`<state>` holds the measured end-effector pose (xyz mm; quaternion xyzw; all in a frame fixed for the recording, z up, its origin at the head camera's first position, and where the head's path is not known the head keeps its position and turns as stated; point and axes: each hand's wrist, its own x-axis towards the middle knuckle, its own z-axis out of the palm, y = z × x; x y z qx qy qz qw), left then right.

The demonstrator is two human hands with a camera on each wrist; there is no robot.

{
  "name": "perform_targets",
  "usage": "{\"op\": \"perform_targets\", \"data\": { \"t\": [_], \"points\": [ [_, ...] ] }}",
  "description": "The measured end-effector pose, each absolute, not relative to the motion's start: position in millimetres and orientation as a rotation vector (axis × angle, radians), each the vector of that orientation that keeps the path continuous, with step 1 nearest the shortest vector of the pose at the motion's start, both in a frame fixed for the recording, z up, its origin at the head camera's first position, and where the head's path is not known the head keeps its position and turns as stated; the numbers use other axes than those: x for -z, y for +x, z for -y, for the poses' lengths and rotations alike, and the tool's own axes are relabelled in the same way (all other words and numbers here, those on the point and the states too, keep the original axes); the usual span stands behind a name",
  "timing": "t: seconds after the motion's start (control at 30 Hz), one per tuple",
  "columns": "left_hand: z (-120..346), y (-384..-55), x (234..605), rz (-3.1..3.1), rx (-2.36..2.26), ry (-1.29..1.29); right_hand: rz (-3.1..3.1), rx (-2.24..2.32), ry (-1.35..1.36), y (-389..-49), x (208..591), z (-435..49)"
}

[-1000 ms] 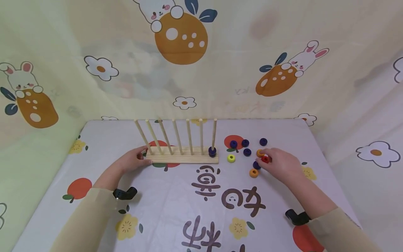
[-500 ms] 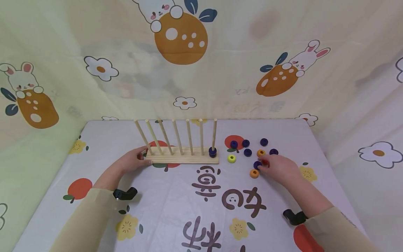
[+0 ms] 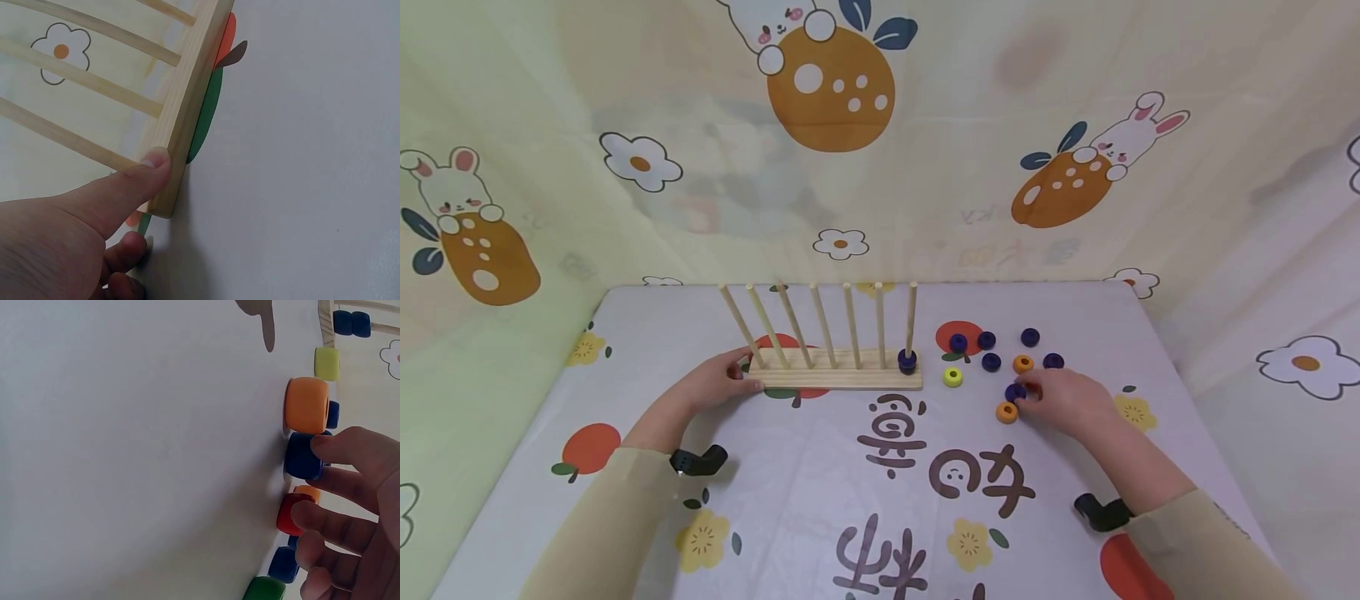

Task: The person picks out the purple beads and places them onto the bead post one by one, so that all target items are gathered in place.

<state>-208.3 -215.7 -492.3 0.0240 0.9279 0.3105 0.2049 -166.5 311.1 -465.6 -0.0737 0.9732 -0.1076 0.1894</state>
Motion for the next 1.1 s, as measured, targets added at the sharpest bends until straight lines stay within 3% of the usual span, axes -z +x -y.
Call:
{"op": "perform_targets", "data": {
  "t": [0.7,1.1],
  "points": [
    [216,-208,492,-2.574,-0.866,0.037,-2.770,0.335,-0.178,-162,472,-312],
    [216,-208,490,-2.567,-0.860,0.030,-2.821,0.404,-0.125,-165,455,-306]
  ]
}}
